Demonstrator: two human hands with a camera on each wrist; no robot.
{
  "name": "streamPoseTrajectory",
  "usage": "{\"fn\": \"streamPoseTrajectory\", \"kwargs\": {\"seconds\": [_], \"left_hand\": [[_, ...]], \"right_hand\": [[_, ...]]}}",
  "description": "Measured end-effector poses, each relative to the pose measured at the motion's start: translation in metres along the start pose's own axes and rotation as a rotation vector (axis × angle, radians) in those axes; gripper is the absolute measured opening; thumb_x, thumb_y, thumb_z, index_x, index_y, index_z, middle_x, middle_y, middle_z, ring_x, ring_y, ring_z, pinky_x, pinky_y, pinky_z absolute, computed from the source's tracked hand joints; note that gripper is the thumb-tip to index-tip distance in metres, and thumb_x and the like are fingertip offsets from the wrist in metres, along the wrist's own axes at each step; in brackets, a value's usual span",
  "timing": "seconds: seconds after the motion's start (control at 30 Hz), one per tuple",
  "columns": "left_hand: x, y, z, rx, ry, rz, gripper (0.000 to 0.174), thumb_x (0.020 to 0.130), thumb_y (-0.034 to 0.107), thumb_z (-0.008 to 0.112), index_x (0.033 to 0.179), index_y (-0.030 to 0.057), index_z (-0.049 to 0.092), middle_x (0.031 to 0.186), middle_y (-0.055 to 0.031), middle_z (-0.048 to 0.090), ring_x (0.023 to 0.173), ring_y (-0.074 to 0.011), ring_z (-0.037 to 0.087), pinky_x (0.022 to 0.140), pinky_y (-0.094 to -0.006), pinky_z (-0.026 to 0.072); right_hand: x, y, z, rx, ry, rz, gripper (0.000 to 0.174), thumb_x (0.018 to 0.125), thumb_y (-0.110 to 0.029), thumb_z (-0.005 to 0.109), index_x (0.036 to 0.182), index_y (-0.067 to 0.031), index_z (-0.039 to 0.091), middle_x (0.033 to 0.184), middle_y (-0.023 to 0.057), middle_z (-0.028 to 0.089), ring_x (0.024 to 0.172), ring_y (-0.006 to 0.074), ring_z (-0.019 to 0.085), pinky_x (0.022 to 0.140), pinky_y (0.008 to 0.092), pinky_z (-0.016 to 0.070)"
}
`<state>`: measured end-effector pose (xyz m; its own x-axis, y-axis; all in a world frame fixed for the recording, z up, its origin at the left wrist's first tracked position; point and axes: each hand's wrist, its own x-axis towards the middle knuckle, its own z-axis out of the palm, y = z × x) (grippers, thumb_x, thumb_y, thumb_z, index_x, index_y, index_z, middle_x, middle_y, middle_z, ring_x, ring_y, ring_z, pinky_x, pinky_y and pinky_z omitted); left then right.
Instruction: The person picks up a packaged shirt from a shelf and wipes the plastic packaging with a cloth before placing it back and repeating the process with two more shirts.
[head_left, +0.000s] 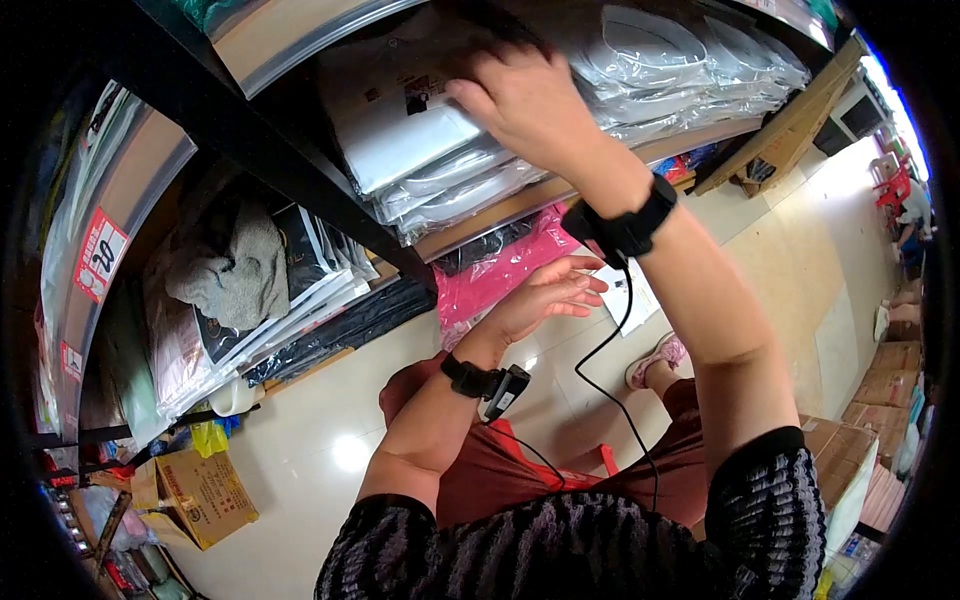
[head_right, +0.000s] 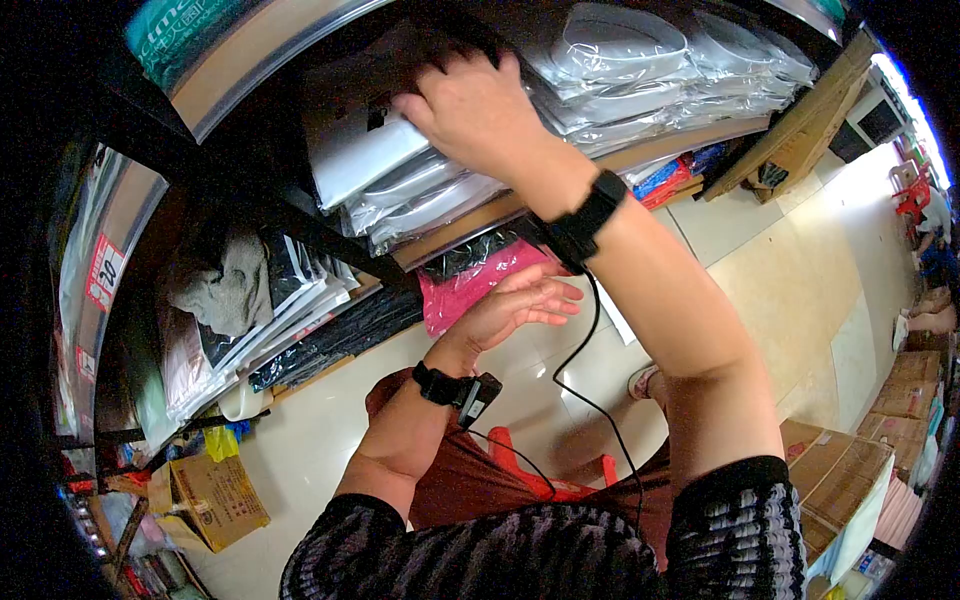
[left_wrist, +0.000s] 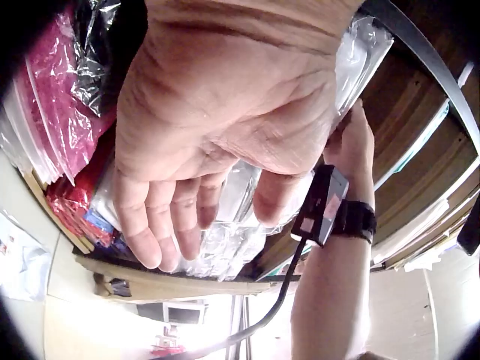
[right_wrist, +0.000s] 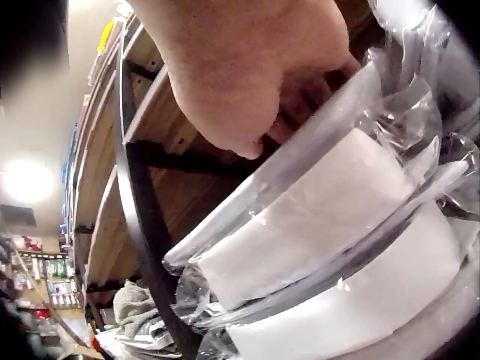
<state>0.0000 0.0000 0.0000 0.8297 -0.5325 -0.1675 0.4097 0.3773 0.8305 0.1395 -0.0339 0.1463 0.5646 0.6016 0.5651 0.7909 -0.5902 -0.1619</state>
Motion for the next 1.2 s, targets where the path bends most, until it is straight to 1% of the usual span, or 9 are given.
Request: {"fn": "streamPoseTrajectory", "kwargs": {"seconds": [0.07, 0.17, 0.3, 0.33, 0.47, 0.57, 0.73, 1.03, 1.2], "left_hand": [[0.002, 0.0, -0.002, -0.004, 0.032, -0.004, 0.048, 0.093, 0.032, 0.051, 0.13, 0.0031, 0.042, 0.123, -0.014, 0.054, 0.111, -0.0242, 0.055, 0.093, -0.0355, 0.044], [0.008, -0.016, -0.003, -0.08, 0.099, -0.051, 0.043, 0.093, 0.026, 0.054, 0.127, 0.0037, 0.042, 0.115, -0.0116, 0.057, 0.105, -0.0203, 0.058, 0.089, -0.0322, 0.0462], [0.021, -0.024, -0.001, -0.063, 0.123, -0.052, 0.04, 0.092, 0.024, 0.055, 0.124, 0.0029, 0.044, 0.113, -0.0119, 0.058, 0.102, -0.0197, 0.059, 0.084, -0.03, 0.049], [0.023, -0.025, 0.0, -0.067, 0.137, -0.06, 0.038, 0.092, 0.024, 0.055, 0.122, 0.003, 0.046, 0.112, -0.0118, 0.059, 0.101, -0.0196, 0.06, 0.083, -0.0293, 0.0496], [0.034, -0.037, 0.004, -0.012, 0.331, -0.142, 0.022, 0.092, 0.017, 0.056, 0.11, 0.0045, 0.053, 0.106, -0.0128, 0.062, 0.095, -0.0216, 0.064, 0.079, -0.0268, 0.0528], [0.04, -0.054, -0.002, 0.013, 0.396, -0.149, 0.014, 0.092, 0.016, 0.056, 0.1, 0.0062, 0.053, 0.102, -0.0115, 0.063, 0.094, -0.0201, 0.064, 0.08, -0.0277, 0.0525], [0.053, -0.064, 0.004, 0.041, 0.372, -0.212, 0.009, 0.092, 0.014, 0.055, 0.095, 0.0064, 0.052, 0.099, -0.0114, 0.063, 0.092, -0.0203, 0.064, 0.08, -0.0292, 0.0526], [0.083, -0.081, 0.011, -0.013, 0.435, -0.383, 0.015, 0.09, 0.01, 0.056, 0.103, 0.006, 0.05, 0.101, -0.0123, 0.061, 0.095, -0.0224, 0.062, 0.083, -0.0321, 0.0505], [0.095, -0.085, 0.011, -0.051, 0.431, -0.468, 0.02, 0.09, 0.01, 0.056, 0.108, 0.0045, 0.049, 0.102, -0.0129, 0.06, 0.097, -0.023, 0.061, 0.084, -0.0327, 0.0496]], "right_hand": [[-0.013, -0.001, -0.01, 0.053, 0.234, -0.109, 0.029, 0.088, -0.032, 0.053, 0.106, -0.0108, 0.06, 0.113, 0.0113, 0.06, 0.112, 0.0277, 0.051, 0.099, 0.0587, 0.0296], [-0.049, 0.005, -0.004, -0.06, 0.123, -0.193, 0.028, 0.088, -0.03, 0.053, 0.109, -0.0117, 0.059, 0.114, 0.0087, 0.059, 0.112, 0.0259, 0.051, 0.099, 0.0564, 0.0302], [-0.063, 0.017, -0.014, 0.046, 0.322, -0.206, 0.033, 0.086, -0.029, 0.057, 0.115, -0.0134, 0.057, 0.119, 0.0078, 0.056, 0.116, 0.0234, 0.048, 0.1, 0.0522, 0.0302], [-0.068, 0.019, -0.026, 0.089, 0.413, -0.176, 0.03, 0.086, -0.023, 0.058, 0.114, -0.0123, 0.058, 0.112, 0.0085, 0.059, 0.11, 0.026, 0.054, 0.094, 0.0457, 0.0388], [-0.155, 0.065, -0.029, 0.611, 0.365, 0.378, 0.024, 0.086, -0.013, 0.057, 0.109, -0.0054, 0.059, 0.089, 0.0089, 0.064, 0.081, 0.024, 0.062, 0.069, 0.0271, 0.0485], [-0.276, 0.133, 0.025, 0.981, 0.143, 1.042, 0.025, 0.09, -0.018, 0.055, 0.107, 0.0002, 0.058, 0.081, 0.0034, 0.059, 0.069, 0.0109, 0.056, 0.061, 0.0259, 0.0469], [-0.47, 0.188, 0.107, 1.122, 0.221, 1.944, 0.018, 0.083, -0.012, 0.054, 0.098, -0.0023, 0.055, 0.081, 0.0078, 0.058, 0.067, 0.0197, 0.057, 0.053, 0.0323, 0.0467], [-0.557, 0.217, 0.205, 0.747, 0.104, 2.212, 0.039, 0.081, -0.02, 0.067, 0.113, -0.0039, 0.051, 0.095, 0.0091, 0.055, 0.076, 0.0215, 0.055, 0.057, 0.0358, 0.0499], [-0.628, 0.237, 0.29, 0.605, 0.131, 2.236, 0.055, 0.074, -0.022, 0.076, 0.108, 0.0102, 0.048, 0.091, 0.0169, 0.058, 0.078, 0.0235, 0.059, 0.061, 0.0369, 0.0494]]}}
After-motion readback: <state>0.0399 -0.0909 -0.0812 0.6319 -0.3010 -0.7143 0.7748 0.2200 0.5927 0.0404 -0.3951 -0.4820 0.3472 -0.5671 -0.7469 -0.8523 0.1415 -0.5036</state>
